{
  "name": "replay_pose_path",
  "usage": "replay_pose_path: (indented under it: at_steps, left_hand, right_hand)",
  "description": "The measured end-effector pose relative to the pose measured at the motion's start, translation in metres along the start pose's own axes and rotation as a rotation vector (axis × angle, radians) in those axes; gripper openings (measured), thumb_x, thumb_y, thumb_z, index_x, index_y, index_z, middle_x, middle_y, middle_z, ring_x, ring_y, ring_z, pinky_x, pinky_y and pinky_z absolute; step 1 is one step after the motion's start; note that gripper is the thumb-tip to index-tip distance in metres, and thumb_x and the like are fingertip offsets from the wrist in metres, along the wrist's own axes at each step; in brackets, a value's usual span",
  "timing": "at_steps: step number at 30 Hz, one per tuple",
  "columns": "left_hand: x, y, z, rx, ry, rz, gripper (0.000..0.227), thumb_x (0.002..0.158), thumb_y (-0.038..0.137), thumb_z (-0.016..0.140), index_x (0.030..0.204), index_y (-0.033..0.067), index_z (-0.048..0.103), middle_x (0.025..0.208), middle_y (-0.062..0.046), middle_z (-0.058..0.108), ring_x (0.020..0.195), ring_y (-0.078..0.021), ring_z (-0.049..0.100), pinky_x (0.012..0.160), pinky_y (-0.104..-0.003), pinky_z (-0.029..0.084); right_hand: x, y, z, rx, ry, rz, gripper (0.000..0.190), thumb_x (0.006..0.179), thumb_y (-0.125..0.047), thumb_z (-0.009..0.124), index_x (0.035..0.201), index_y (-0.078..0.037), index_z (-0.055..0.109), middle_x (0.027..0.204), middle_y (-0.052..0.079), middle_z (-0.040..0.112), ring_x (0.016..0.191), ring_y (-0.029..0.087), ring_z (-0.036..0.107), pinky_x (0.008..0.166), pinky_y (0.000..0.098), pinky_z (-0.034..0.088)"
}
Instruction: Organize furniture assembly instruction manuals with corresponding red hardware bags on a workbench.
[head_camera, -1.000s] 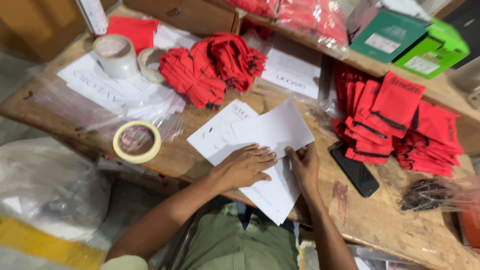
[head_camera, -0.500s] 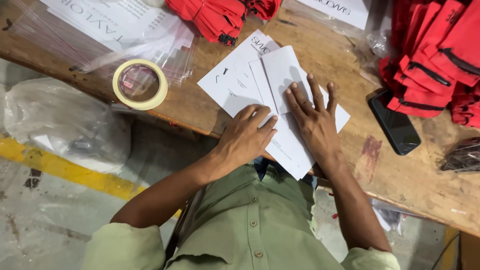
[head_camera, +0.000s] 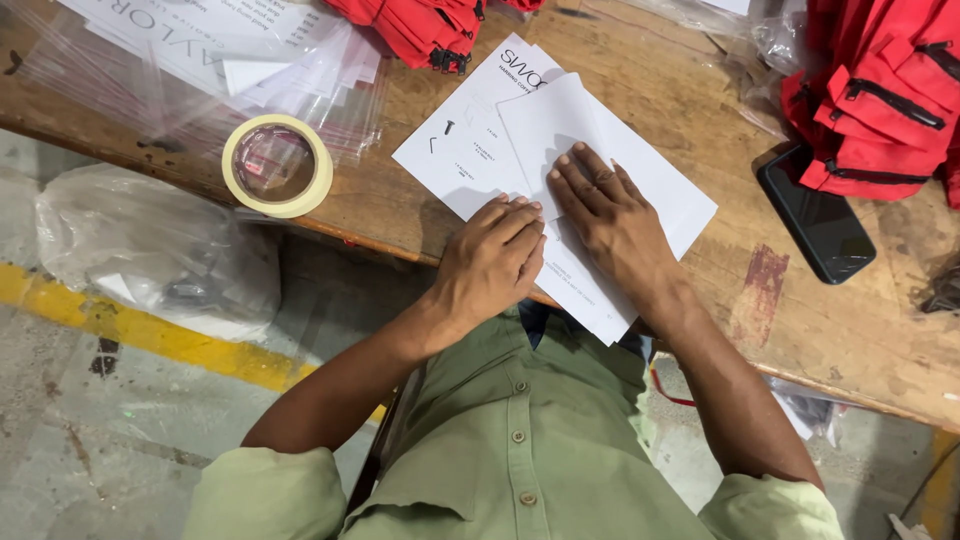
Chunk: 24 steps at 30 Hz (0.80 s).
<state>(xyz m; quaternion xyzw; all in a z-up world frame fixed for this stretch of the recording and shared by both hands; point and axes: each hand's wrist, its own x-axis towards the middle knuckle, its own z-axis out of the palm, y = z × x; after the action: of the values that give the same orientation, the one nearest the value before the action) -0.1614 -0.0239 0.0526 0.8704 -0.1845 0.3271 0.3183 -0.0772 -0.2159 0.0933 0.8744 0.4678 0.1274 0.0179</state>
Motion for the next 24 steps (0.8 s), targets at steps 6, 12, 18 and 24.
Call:
replay_pose_path:
  at_steps: [6, 12, 18, 24]
  left_hand:
    - [0.002, 0.002, -0.002, -0.003, -0.015, -0.004, 0.016, 0.091, 0.006, 0.071, 0.101, -0.0051, 0.075, 0.113, -0.018, 0.074, 0.108, -0.0315, 0.071, 0.105, -0.046, 0.056]
    - [0.004, 0.003, -0.005, -0.012, -0.021, -0.005, 0.017, 0.090, 0.007, 0.071, 0.102, -0.0049, 0.074, 0.114, -0.019, 0.073, 0.108, -0.0326, 0.071, 0.105, -0.045, 0.056]
    - [0.004, 0.004, -0.005, -0.024, -0.027, -0.019, 0.016, 0.090, 0.005, 0.071, 0.103, -0.0051, 0.074, 0.113, -0.018, 0.073, 0.108, -0.0318, 0.071, 0.105, -0.044, 0.056]
    - [0.001, 0.002, -0.002, -0.001, -0.054, -0.017, 0.019, 0.090, 0.006, 0.070, 0.107, -0.0031, 0.072, 0.114, -0.017, 0.070, 0.109, -0.0314, 0.070, 0.105, -0.045, 0.057]
  right_hand:
    - [-0.004, 0.004, 0.001, 0.162, 0.047, 0.052, 0.052, 0.096, -0.004, 0.060, 0.148, -0.003, 0.055, 0.155, 0.014, 0.054, 0.153, 0.032, 0.040, 0.118, 0.0451, 0.046]
    - [-0.002, 0.001, 0.001, 0.009, 0.005, 0.032, 0.053, 0.095, -0.012, 0.062, 0.148, -0.011, 0.056, 0.154, 0.006, 0.055, 0.150, 0.025, 0.040, 0.121, 0.0519, 0.036]
    - [0.001, -0.002, -0.004, 0.004, -0.027, -0.008, 0.057, 0.093, -0.014, 0.063, 0.149, -0.009, 0.055, 0.156, 0.008, 0.053, 0.151, 0.025, 0.039, 0.123, 0.0523, 0.033]
    - [0.001, -0.002, -0.005, 0.044, -0.024, -0.003, 0.059, 0.092, -0.014, 0.064, 0.150, -0.008, 0.054, 0.156, 0.009, 0.052, 0.151, 0.026, 0.039, 0.123, 0.0521, 0.032]
